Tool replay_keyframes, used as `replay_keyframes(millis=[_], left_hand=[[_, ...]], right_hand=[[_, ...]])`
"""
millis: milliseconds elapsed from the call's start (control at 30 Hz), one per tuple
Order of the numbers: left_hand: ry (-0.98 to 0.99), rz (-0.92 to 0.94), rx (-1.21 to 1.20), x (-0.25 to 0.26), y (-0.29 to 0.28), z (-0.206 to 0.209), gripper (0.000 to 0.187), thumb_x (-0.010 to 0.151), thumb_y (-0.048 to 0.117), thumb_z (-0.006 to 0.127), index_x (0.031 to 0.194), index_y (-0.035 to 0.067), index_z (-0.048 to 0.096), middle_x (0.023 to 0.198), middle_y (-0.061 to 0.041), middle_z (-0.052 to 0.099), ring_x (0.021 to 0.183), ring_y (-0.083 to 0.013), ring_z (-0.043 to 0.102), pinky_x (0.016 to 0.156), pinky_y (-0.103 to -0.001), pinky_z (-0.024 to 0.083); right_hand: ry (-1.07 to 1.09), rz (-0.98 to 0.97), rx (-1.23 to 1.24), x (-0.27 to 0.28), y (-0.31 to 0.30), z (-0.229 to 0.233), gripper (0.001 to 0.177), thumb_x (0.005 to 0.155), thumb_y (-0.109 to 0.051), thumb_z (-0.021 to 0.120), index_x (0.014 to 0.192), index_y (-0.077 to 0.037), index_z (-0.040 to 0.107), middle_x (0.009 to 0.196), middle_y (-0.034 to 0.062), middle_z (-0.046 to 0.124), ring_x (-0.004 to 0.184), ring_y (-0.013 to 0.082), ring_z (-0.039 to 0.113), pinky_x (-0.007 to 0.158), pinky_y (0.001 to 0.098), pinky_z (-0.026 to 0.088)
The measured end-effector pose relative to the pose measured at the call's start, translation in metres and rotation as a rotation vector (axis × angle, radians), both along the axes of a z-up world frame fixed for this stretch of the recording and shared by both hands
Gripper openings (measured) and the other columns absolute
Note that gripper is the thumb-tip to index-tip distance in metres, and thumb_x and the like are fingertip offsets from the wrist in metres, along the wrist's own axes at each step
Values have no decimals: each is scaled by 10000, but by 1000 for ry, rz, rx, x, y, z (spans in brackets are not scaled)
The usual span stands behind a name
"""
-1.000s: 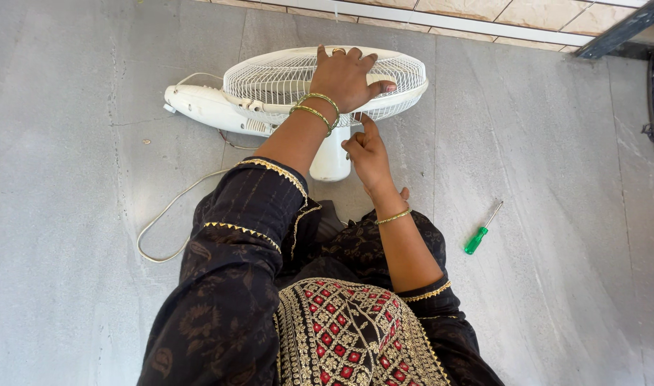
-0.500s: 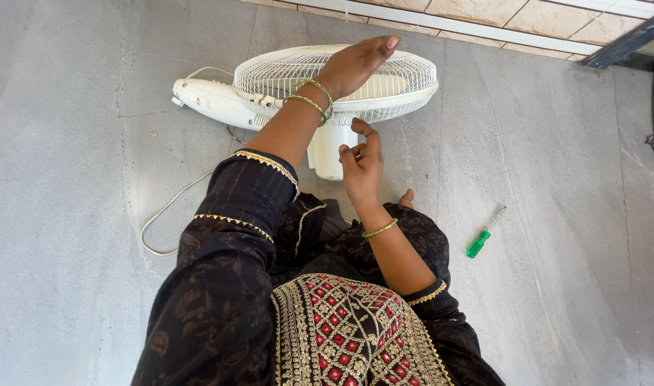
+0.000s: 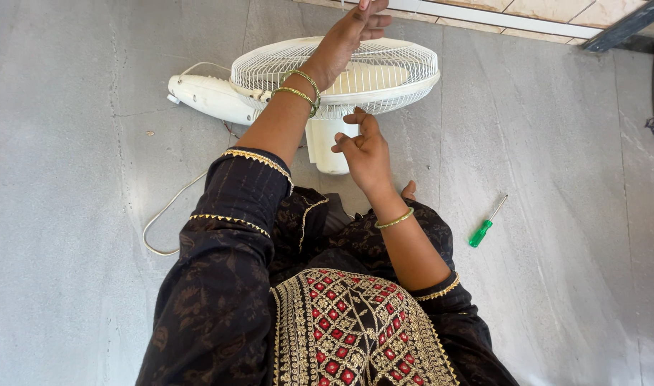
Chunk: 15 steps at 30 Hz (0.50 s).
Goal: The person sits on the floor and disassembles a white electric fan. They remove the front grille, then use a green screwdriver to loosen and remove screws from the fan's neck and base.
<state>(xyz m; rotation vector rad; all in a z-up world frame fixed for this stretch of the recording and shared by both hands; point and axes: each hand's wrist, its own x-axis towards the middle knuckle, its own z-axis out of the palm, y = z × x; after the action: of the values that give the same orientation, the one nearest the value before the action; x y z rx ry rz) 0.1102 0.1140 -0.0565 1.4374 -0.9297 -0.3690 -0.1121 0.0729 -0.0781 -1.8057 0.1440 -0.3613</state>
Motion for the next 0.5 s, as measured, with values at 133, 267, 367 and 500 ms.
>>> replay_keyframes(millis=[133, 267, 367, 500], left_hand=[[45, 27, -1, -2, 4, 1, 1156, 813, 948, 159, 1583, 115, 380, 1556, -175, 532, 1451, -344, 502, 1209, -566, 266], [117, 34, -44, -2, 7, 2, 1112, 829, 925, 164, 1577, 135, 395, 1556, -161, 543, 1455, -327, 502, 1205, -552, 264], [139, 41, -59, -1, 10, 3, 1099, 823, 921, 174, 1564, 145, 415, 1533, -157, 564, 1431, -312, 533, 1183, -530, 327], [185, 19, -47, 1, 12, 6, 1105, 819, 924, 177, 1558, 140, 422, 1527, -148, 572, 1434, -295, 530, 1185, -513, 325]], right_hand=[[59, -60, -124, -9, -7, 14, 242, 957, -75, 633, 1173, 25, 591, 1339, 199, 640, 752, 148, 751, 652, 273, 574], [89, -53, -50, -8, 1, 11, 349, 976, -86, 615, 1308, 16, 577, 907, 145, 729, 653, 123, 650, 610, 267, 531], [140, 23, 158, -1, 12, -1, 462, 975, -91, 619, 1413, -12, 497, 783, 93, 677, 600, 106, 601, 577, 259, 503], [-359, -364, 310, -4, -2, -17, 503, 978, -26, 591, 1448, -34, 414, 824, 3, 556, 631, 93, 491, 576, 243, 486]])
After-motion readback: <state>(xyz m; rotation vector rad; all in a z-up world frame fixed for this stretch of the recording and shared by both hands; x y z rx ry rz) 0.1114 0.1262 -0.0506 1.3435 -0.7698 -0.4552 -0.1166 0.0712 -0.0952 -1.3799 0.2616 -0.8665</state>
